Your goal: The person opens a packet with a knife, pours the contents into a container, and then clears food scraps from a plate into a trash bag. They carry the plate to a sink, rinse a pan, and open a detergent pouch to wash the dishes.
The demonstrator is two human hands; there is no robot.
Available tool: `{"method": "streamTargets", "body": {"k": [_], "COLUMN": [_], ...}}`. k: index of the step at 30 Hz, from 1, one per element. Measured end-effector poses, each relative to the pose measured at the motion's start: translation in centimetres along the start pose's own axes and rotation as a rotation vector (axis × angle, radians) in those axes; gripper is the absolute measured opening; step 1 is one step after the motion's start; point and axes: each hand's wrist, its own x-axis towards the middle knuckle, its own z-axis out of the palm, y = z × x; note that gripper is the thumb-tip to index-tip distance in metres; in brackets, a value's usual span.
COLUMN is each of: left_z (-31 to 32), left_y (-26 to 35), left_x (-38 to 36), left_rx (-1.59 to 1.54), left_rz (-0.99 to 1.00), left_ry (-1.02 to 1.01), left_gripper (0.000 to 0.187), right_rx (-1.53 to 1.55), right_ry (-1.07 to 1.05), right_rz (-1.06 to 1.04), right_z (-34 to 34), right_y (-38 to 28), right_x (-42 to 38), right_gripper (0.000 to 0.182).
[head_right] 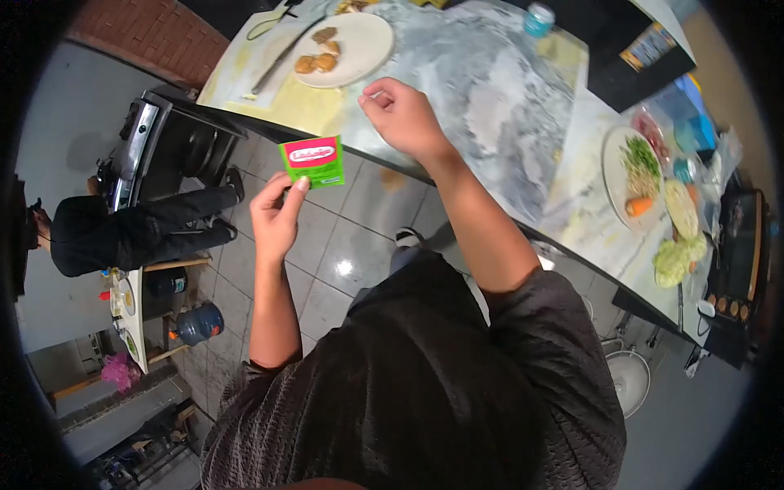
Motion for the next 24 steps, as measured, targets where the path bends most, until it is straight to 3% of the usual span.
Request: {"method": "streamTargets", "body": {"k": [2, 3, 5, 6, 8, 9, 17, 24], "left_z": [-4.0, -6.0, -9.6, -11.4, -14.6, -16.3, -28.5, -31.9], "left_y": [-0.9, -1.3, -2.4, -3.1, -4.9, -5.8, -12.3, -16.0], "left_x": [2.3, 3.2, 5.1, 6.1, 8.0, 9.1, 17.0, 20.9], "left_rx": [-0.002, -0.016, -0.067, -0.066, -0.084, -0.089, -0.123, -0.208], "left_rz": [0.009, -0.003, -0.032, -0.031, -0.078, -0.065, -0.072, -0.095], "left_ry": [0.046, 0.088, 0.157, 0.157, 0.221, 0.223, 0.031, -0.046], "left_gripper": [0.009, 0.01, 0.011, 0.011, 0.011, 0.011, 0.012, 0.011], "right_rx": [-0.281, -0.279, -0.48, -0.479, -0.774, -0.893, -0.921, -0.912], "right_ry": [-0.011, -0.019, -0.178, -0.178, -0.196, -0.293, 0.082, 0.253], "right_rz": [-0.079, -0.075, -0.019, -0.018, -0.086, 0.038, 0.381, 0.504], "right_z": [4.5, 6.8, 11.3, 13.5, 17.7, 19.2, 28.8, 30.3], "right_y": [0.6, 0.4, -0.1, 0.9, 4.4, 3.1, 5.3, 4.9], "right_x": [4.9, 6.9, 10.7, 12.8, 16.4, 17.7, 25.3, 26.0], "right_gripper": [0.034, 0.034, 0.039, 0.039, 0.042, 0.048, 0.062, 0.056]}}
